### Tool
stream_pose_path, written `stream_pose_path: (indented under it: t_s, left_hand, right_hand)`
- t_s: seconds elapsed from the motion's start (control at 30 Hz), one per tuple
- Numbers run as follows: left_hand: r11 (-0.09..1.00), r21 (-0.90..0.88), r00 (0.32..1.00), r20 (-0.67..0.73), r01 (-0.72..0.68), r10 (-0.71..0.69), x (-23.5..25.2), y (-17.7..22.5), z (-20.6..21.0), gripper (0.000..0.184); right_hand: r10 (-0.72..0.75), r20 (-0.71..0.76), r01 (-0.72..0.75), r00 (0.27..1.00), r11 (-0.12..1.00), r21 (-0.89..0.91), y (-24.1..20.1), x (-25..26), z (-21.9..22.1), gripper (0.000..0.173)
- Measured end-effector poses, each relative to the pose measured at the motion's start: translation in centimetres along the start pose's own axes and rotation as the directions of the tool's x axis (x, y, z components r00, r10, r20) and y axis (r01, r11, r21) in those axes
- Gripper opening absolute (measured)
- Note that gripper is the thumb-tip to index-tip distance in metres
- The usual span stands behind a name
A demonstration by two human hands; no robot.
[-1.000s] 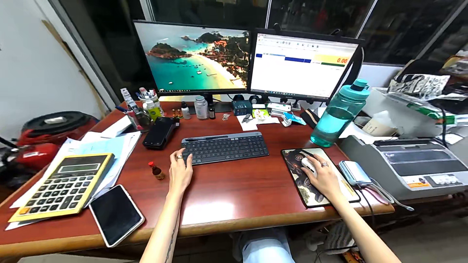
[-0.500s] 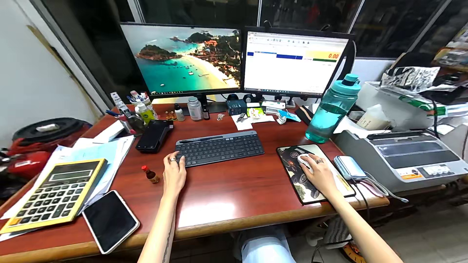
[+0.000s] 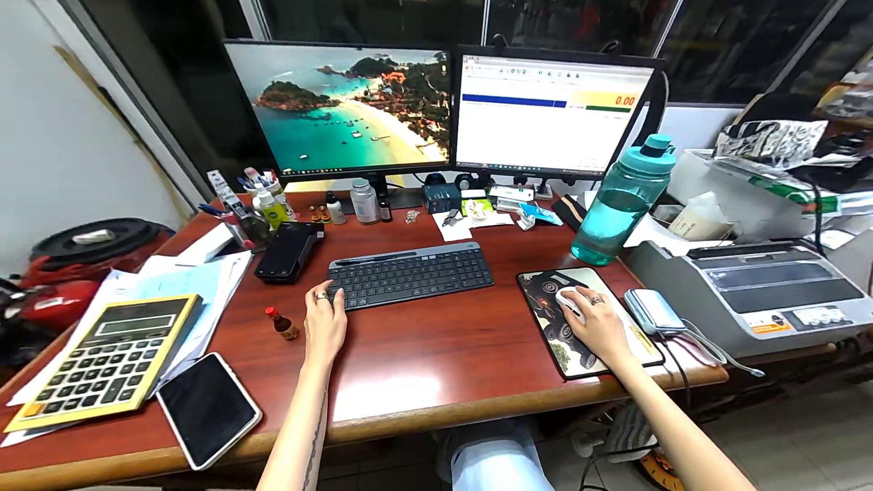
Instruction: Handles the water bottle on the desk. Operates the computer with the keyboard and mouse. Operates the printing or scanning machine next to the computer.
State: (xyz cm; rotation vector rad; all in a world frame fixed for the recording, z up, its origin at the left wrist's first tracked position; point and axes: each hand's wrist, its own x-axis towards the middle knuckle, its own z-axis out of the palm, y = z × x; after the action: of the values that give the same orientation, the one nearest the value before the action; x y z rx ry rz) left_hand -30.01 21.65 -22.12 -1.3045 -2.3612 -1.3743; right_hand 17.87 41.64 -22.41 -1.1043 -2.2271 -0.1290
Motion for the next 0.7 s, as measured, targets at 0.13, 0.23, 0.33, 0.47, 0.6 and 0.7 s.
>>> stream_pose_path:
  t_s: [0.13,0.23,0.33,0.47,0.6,0.7]
  left_hand:
    - [1.0,0.013,1.0,0.014,0.002,-0.002,0.2,0.2,-0.1,0.048]
    - [1.0,0.017,1.0,0.019,0.019,-0.02,0.0,0.3,-0.3,0.047]
    - [1.0,0.008,1.0,0.017,0.016,-0.016,0.1,0.4,-0.3,0.046]
    - [1.0,0.012,1.0,0.006,0.018,-0.018,0.0,0.3,-0.2,0.046]
    - [1.0,0.015,1.0,0.01,0.024,-0.024,0.2,0.1,-0.3,0.045]
    - [0.999,0.015,0.999,0.013,0.032,-0.033,0.3,0.0,-0.1,0.045]
  right_hand:
    - [-0.02,-0.03,0.019,0.999,1.0,-0.017,-0.1,0.1,-0.1,0.037]
    - [-0.125,-0.129,0.123,0.984,0.992,-0.02,-2.2,0.7,0.1,0.044]
    - [-0.198,-0.111,0.211,0.974,0.969,0.125,-6.8,3.6,1.6,0.036]
    - [-0.197,0.164,0.136,0.967,0.937,0.321,-13.0,9.1,5.3,0.037]
    - [-0.223,0.31,0.124,0.924,0.944,0.307,-16.0,13.7,9.9,0.042]
    - [-0.187,0.365,0.096,0.912,0.962,0.255,-16.9,15.5,11.6,0.044]
